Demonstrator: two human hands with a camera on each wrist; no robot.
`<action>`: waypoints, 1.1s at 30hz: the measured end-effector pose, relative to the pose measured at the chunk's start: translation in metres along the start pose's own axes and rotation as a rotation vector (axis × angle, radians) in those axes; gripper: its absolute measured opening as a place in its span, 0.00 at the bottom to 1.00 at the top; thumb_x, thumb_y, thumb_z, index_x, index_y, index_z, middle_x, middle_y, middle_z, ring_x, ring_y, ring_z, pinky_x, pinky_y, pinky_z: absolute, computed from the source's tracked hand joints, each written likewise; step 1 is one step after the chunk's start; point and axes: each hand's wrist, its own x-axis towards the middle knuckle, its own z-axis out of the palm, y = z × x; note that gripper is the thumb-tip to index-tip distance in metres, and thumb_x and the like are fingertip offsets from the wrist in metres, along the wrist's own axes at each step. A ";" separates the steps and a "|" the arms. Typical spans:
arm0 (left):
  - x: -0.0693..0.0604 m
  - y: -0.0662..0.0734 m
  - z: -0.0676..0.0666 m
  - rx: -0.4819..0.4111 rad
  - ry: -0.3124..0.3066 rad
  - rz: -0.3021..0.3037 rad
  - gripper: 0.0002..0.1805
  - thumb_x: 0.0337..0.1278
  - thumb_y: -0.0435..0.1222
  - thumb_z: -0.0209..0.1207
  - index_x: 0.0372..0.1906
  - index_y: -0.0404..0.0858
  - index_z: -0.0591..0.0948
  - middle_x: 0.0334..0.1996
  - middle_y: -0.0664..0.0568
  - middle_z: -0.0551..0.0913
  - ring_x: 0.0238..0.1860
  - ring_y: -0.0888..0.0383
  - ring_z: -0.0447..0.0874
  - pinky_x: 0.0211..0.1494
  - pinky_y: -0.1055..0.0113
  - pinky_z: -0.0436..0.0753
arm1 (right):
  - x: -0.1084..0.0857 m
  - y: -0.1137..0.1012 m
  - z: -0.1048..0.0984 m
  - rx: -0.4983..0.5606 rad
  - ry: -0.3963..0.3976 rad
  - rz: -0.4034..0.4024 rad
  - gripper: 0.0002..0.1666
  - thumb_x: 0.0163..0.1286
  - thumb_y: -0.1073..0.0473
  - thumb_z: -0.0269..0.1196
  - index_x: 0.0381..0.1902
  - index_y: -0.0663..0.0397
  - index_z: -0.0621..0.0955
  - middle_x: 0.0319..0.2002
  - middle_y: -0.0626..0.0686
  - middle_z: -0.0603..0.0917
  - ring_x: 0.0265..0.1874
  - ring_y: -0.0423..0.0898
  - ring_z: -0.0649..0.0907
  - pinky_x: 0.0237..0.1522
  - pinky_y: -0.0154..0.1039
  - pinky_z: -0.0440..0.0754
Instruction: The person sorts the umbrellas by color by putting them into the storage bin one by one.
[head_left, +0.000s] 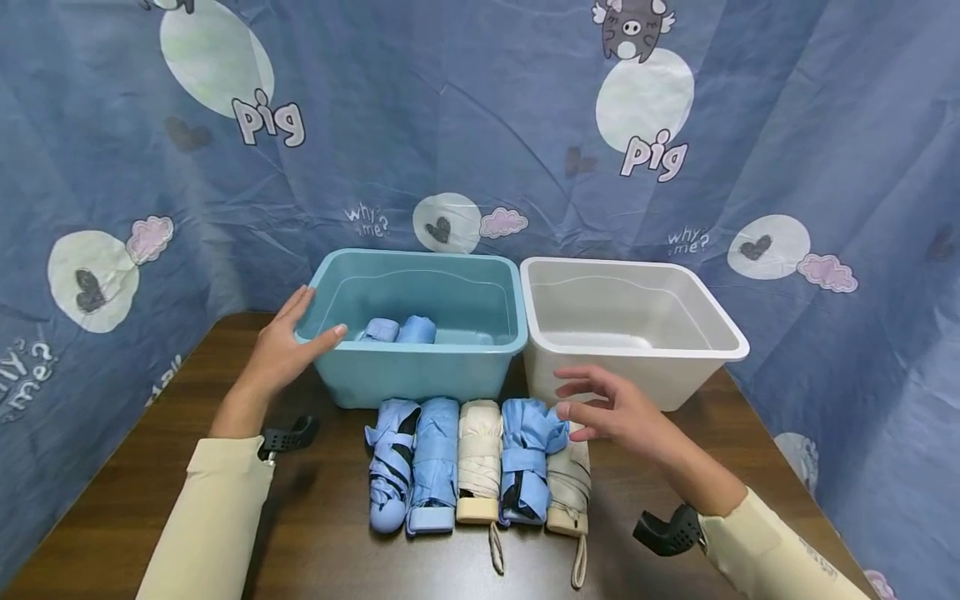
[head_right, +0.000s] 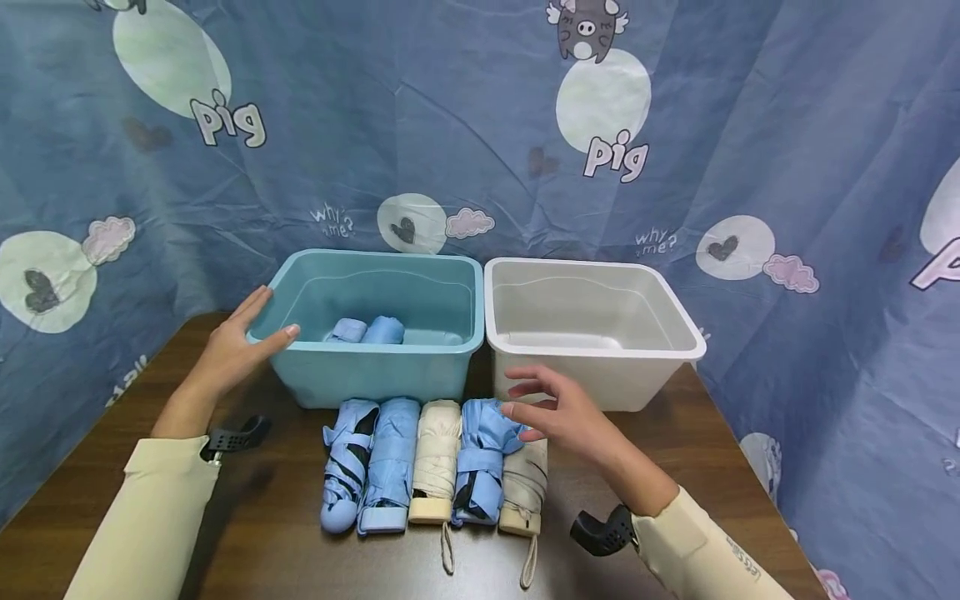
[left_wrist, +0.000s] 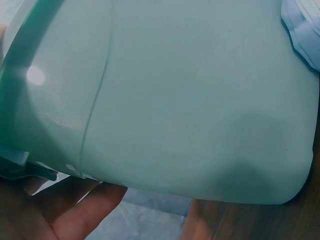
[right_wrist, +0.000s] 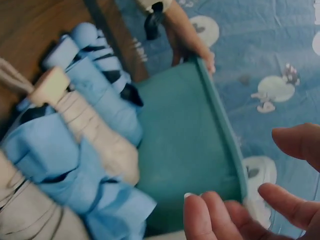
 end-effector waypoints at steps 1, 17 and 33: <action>0.000 0.000 0.000 0.002 0.001 -0.001 0.52 0.57 0.59 0.59 0.77 0.45 0.45 0.78 0.52 0.40 0.75 0.39 0.40 0.66 0.31 0.52 | -0.002 0.004 -0.001 -0.009 0.008 0.006 0.32 0.68 0.55 0.63 0.67 0.56 0.68 0.61 0.68 0.71 0.52 0.60 0.80 0.41 0.48 0.84; -0.002 -0.001 0.000 0.011 -0.003 -0.002 0.51 0.58 0.58 0.59 0.77 0.46 0.45 0.78 0.51 0.40 0.75 0.38 0.40 0.64 0.30 0.53 | -0.032 0.060 -0.006 0.082 0.179 0.191 0.34 0.65 0.57 0.66 0.66 0.60 0.67 0.60 0.71 0.67 0.50 0.62 0.80 0.40 0.50 0.84; -0.002 0.002 -0.001 -0.013 -0.003 -0.009 0.51 0.57 0.57 0.60 0.77 0.46 0.45 0.78 0.52 0.39 0.74 0.38 0.40 0.65 0.30 0.52 | -0.034 0.097 0.006 0.157 0.244 0.298 0.44 0.65 0.57 0.67 0.73 0.54 0.58 0.59 0.71 0.65 0.44 0.55 0.81 0.38 0.52 0.84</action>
